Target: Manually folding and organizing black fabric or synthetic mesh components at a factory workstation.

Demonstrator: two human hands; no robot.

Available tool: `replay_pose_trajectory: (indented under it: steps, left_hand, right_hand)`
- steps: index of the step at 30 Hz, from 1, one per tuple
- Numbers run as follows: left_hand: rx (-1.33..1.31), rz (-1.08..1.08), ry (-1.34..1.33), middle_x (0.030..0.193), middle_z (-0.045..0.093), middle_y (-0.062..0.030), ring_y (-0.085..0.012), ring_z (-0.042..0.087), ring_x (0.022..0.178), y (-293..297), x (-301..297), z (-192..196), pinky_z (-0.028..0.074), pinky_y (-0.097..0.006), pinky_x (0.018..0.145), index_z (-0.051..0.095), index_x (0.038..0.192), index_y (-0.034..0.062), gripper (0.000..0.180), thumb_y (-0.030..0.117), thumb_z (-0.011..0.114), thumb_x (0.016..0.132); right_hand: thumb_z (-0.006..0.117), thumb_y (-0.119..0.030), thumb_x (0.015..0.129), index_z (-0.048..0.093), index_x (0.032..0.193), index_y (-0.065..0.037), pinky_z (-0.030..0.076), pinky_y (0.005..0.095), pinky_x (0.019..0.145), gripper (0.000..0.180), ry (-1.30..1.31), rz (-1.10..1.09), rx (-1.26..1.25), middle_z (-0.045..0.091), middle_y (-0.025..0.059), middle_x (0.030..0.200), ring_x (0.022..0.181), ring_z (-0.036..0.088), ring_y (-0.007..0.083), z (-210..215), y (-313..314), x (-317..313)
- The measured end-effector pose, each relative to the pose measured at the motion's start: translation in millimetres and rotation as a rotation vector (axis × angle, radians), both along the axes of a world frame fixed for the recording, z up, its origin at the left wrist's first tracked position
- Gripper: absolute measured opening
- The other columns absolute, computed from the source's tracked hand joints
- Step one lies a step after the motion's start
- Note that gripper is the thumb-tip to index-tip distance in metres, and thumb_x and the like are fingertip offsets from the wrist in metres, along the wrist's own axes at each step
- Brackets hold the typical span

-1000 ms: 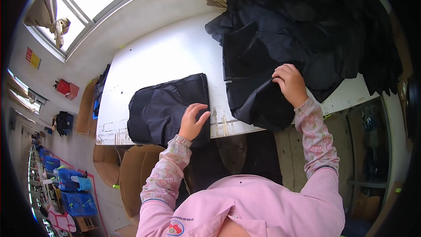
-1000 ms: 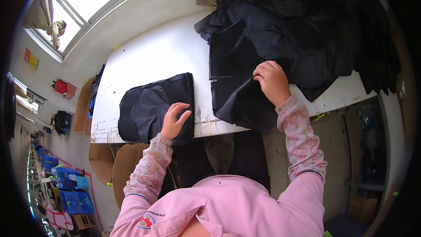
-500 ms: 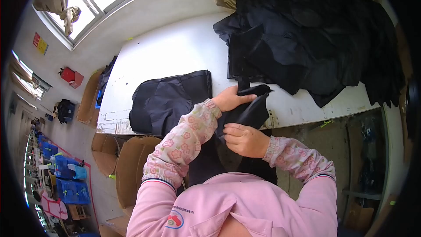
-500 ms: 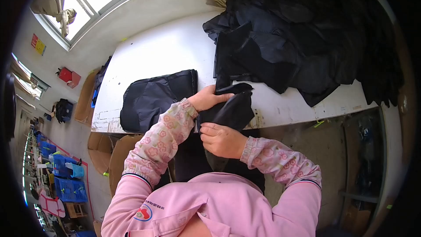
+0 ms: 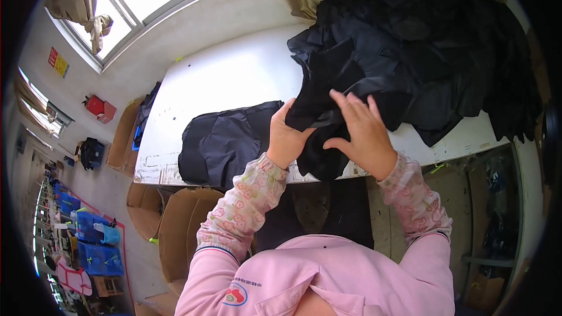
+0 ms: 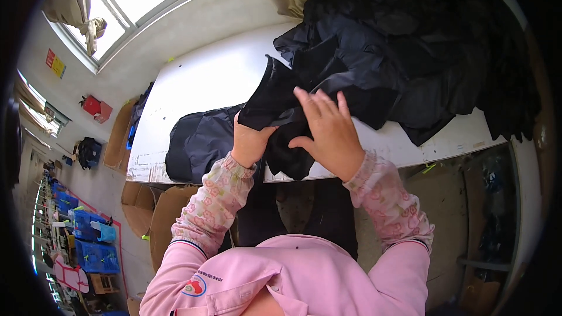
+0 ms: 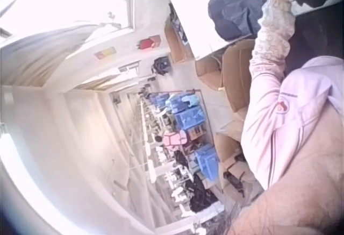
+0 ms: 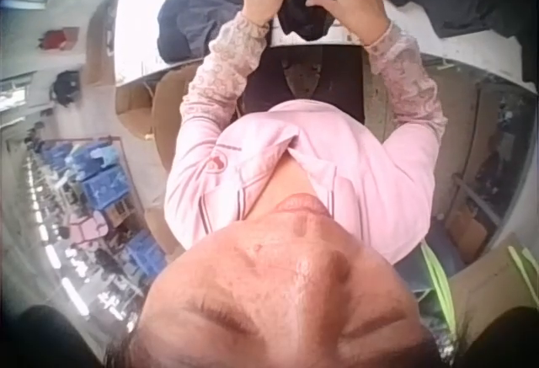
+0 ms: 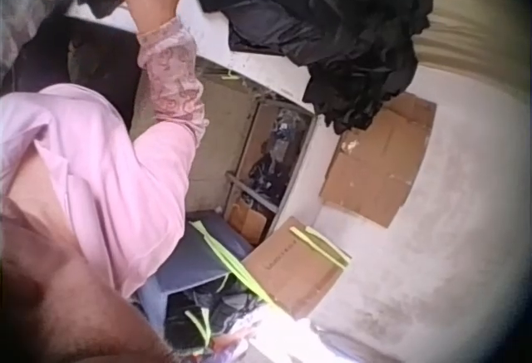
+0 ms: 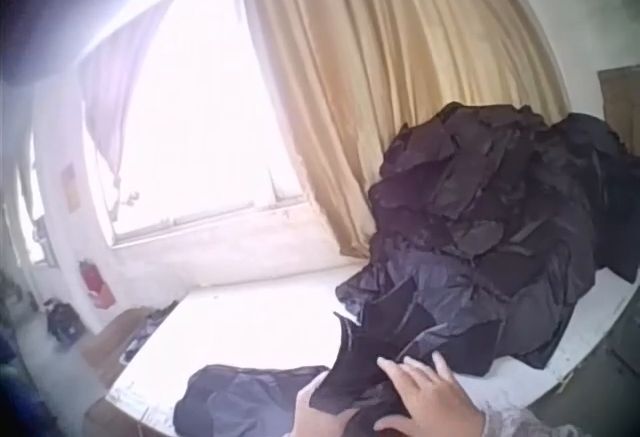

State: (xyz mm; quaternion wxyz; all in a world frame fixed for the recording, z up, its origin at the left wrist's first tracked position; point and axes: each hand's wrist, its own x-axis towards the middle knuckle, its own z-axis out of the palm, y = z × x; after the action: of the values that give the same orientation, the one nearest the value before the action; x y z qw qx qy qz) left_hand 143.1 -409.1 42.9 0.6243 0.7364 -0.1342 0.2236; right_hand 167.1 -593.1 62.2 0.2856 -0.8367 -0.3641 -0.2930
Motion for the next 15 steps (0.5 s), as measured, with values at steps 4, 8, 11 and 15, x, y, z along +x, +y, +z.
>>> replay_pose_trajectory:
  steps: [4,8,11,15]
  left_hand:
    - [-0.519,-0.255,0.161,0.102,0.068,-0.007,-0.0144,0.064,0.092,6.8,-3.9,-19.0,0.051,-0.027,0.083,0.06,0.112,-0.0038,0.03,-0.008,0.061,0.082]
    - [-0.821,-0.384,0.531,0.105,0.066,-0.0056,-0.0108,0.063,0.088,17.1,-15.7,-24.7,0.051,-0.025,0.08,0.059,0.116,-0.002,0.033,0.003,0.068,0.085]
    - [-0.42,-0.582,0.533,0.101,0.066,-0.0027,-0.0085,0.061,0.087,31.7,-23.9,-34.9,0.05,-0.024,0.078,0.06,0.116,-0.0009,0.033,0.004,0.07,0.085]
    - [-0.002,-0.483,0.56,0.095,0.066,0.0004,-0.0082,0.058,0.091,37.8,-20.3,-51.5,0.049,-0.024,0.081,0.06,0.113,-0.0027,0.028,0.0,0.067,0.086]
  right_hand:
    - [0.075,-0.023,0.077,0.062,0.11,-0.005,0.05,0.0419,0.076,0.04,0.207,0.081,-0.044,0.067,0.0127,0.082,0.079,0.064,0.0339,-24.5,8.7,0.7]
    - [0.067,-0.012,0.085,0.065,0.092,0.0,0.048,0.0325,0.064,0.014,0.496,0.192,0.342,0.065,0.0156,0.078,0.071,0.064,0.027,-33.5,-1.4,10.9]
    - [0.063,-0.009,0.092,0.062,0.097,0.006,0.047,0.0242,0.069,0.016,0.626,0.238,0.659,0.068,0.0052,0.084,0.079,0.057,0.0056,-38.3,-16.3,26.5]
    - [0.063,-0.015,0.094,0.057,0.102,0.01,0.045,0.0236,0.068,0.027,0.789,0.314,0.85,0.065,0.0046,0.083,0.077,0.054,0.005,-34.9,-29.5,26.0]
